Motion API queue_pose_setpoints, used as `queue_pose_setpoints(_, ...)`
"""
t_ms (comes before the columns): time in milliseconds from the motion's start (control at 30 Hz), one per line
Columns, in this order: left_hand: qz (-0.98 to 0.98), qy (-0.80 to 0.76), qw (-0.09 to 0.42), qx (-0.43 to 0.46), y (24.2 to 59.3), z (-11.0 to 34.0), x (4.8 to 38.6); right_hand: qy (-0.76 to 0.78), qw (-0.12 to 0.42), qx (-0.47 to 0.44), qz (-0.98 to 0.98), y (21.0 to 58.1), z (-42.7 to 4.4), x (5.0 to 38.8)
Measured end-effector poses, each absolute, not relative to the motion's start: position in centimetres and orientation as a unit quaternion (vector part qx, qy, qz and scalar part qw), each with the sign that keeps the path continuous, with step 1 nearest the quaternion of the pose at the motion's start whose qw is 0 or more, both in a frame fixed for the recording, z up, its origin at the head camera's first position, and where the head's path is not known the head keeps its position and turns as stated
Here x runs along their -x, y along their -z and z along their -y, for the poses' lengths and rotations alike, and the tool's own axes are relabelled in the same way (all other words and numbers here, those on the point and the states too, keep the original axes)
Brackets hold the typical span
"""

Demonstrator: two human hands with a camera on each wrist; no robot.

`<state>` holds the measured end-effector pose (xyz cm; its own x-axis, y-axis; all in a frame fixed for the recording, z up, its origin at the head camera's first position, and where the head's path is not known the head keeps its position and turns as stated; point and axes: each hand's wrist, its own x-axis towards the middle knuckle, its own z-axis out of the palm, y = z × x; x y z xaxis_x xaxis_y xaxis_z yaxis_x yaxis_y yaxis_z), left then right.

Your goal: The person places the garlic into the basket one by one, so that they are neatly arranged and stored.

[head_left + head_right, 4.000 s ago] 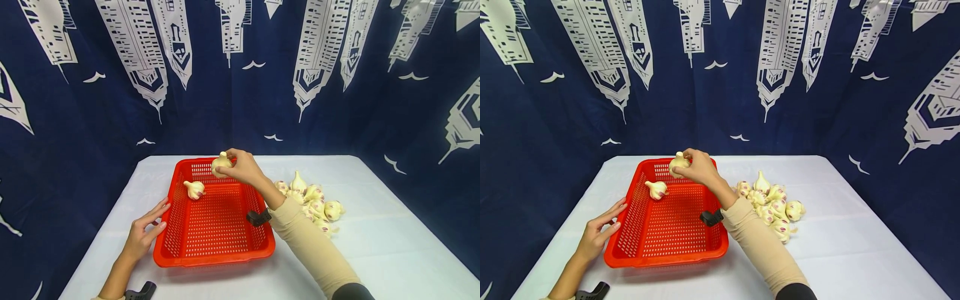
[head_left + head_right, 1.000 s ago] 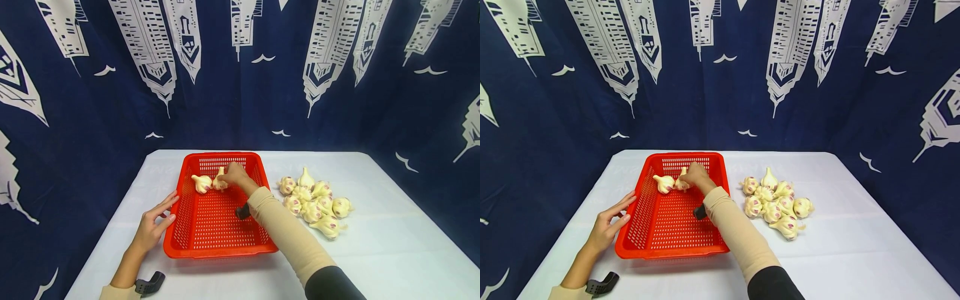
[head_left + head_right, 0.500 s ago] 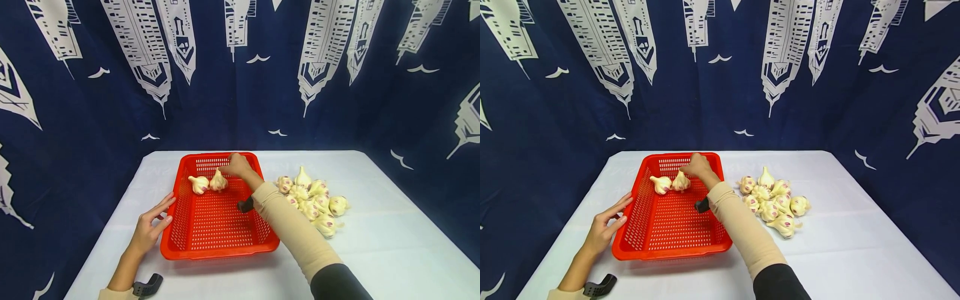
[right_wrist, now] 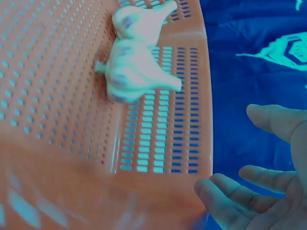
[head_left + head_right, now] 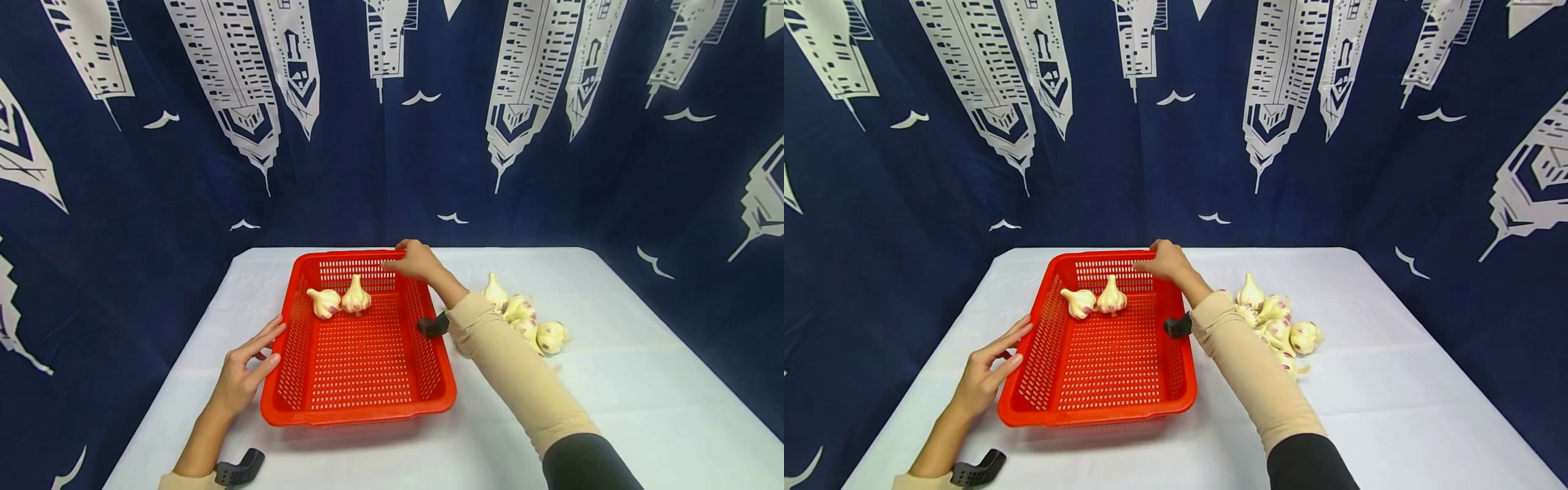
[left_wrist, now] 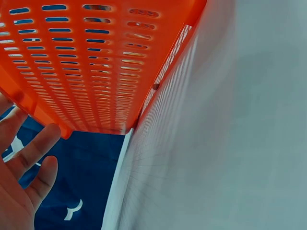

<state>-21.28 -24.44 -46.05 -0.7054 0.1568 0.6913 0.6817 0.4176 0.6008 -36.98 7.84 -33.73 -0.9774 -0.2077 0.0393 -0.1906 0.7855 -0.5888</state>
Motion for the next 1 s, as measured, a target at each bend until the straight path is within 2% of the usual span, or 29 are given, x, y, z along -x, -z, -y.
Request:
queue_pose_setpoints(500, 0.795, 0.474, 0.275, 0.261, 45.9, 24.5, 21.1, 0.337, 0.024, 0.146, -0.93, 33.0, -11.9, 35.6)
queue_pose_setpoints(1000, 0.789, 0.482, 0.273, 0.265, 45.8, 24.3, 21.1, 0.33, -0.021, 0.195, -0.923, 33.4, -15.2, 32.9)
